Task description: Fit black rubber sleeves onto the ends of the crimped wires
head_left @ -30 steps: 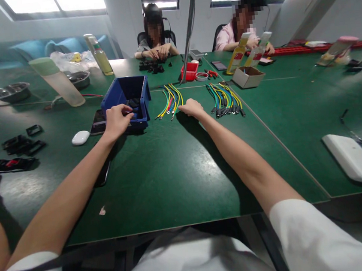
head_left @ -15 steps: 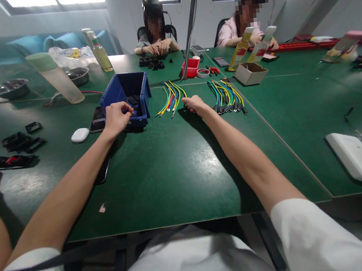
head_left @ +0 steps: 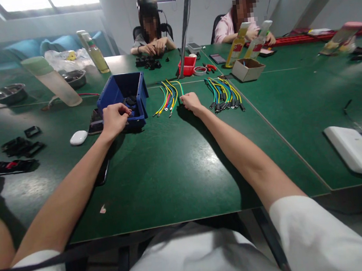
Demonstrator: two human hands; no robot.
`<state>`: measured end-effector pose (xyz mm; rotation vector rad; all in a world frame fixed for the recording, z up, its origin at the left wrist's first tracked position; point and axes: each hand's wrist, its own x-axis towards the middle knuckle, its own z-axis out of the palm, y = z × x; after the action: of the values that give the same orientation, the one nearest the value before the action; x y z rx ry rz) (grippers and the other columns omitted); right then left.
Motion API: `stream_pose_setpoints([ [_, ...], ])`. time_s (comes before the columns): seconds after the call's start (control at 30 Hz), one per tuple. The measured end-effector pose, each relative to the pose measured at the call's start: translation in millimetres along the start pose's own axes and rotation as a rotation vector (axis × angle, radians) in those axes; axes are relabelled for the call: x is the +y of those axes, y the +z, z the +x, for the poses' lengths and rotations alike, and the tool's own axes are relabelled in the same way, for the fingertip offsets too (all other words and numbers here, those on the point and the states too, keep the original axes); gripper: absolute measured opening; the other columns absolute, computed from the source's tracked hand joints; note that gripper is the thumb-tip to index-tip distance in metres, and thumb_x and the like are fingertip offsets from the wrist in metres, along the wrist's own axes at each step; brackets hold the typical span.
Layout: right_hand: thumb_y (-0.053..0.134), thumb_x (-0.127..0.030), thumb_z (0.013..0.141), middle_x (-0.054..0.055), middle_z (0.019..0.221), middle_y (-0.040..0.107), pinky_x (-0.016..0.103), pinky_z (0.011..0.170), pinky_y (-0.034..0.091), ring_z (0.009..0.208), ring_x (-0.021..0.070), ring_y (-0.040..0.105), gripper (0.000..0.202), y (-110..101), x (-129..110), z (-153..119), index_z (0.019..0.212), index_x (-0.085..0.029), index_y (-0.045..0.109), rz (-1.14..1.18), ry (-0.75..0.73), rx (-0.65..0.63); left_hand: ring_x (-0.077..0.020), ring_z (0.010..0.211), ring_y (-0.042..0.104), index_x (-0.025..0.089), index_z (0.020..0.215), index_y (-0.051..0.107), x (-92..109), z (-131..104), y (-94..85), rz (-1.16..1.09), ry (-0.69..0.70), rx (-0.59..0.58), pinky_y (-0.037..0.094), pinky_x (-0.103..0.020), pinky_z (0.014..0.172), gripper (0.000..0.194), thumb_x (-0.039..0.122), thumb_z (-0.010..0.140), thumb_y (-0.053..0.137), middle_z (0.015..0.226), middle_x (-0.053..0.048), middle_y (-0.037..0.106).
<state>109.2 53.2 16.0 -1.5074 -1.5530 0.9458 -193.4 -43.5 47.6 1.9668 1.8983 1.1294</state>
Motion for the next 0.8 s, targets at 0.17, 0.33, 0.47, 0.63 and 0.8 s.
stream_pose_setpoints([
  [0.17, 0.054, -0.033, 0.078, -0.001, 0.056, 0.046, 0.025, 0.055, 0.039, 0.057, 0.0148, 0.044, 0.018, 0.4, 1.1, -4.1, 0.066, -0.022, 0.047, 0.008, -0.02, 0.052, -0.0205, 0.092, 0.07, 0.022, 0.072, 0.066, -2.2, 0.4, 0.6, 0.009, 0.019, 0.005, 0.053, -0.031, 0.089, 0.017, 0.012, 0.067, 0.054, 0.086, -0.001, 0.074],
  [0.33, 0.053, -0.035, 0.082, -0.001, 0.061, 0.048, 0.025, 0.058, 0.04, 0.062, 0.015, 0.046, 0.022, 0.7, 3.0, -11.1, 0.065, -0.022, 0.045, 0.001, -0.04, 0.077, -0.0197, 0.093, 0.07, 0.022, 0.07, 0.066, -0.3, 0.3, -0.2, 0.023, 0.014, 0.006, 0.053, -0.029, 0.089, 0.016, 0.011, 0.067, 0.054, 0.085, -0.001, 0.074],
  [0.47, 0.051, -0.038, 0.085, -0.001, 0.063, 0.05, 0.025, 0.062, 0.04, 0.065, 0.0152, 0.047, 0.026, 0.5, 7.6, -16.9, 0.065, -0.022, 0.046, -0.051, -0.069, 0.093, -0.0211, 0.094, 0.069, 0.023, 0.071, 0.066, 1.2, -0.2, -2.0, 0.023, 0.009, -0.008, 0.052, -0.031, 0.09, 0.014, 0.013, 0.068, 0.056, 0.087, -0.001, 0.074],
  [0.63, 0.048, -0.038, 0.089, -0.001, 0.064, 0.051, 0.025, 0.067, 0.037, 0.067, 0.0154, 0.048, 0.029, -2.6, 13.4, -21.7, 0.065, -0.022, 0.047, -0.193, -0.139, 0.098, -0.0211, 0.097, 0.068, 0.023, 0.073, 0.065, 0.1, -0.4, -2.2, 0.015, -0.006, -0.024, 0.05, -0.031, 0.093, 0.013, 0.015, 0.07, 0.055, 0.091, -0.002, 0.074],
  [0.8, 0.046, -0.038, 0.092, 0.001, 0.072, 0.056, 0.027, 0.072, 0.036, 0.071, 0.0163, 0.049, 0.028, -3.9, 13.1, -26.7, 0.07, -0.021, 0.048, -0.267, -0.172, 0.118, -0.0208, 0.095, 0.069, 0.022, 0.072, 0.066, -3.5, 1.4, -0.5, 0.005, 0.023, -0.014, 0.051, -0.03, 0.091, 0.014, 0.013, 0.069, 0.055, 0.088, -0.002, 0.074],
])
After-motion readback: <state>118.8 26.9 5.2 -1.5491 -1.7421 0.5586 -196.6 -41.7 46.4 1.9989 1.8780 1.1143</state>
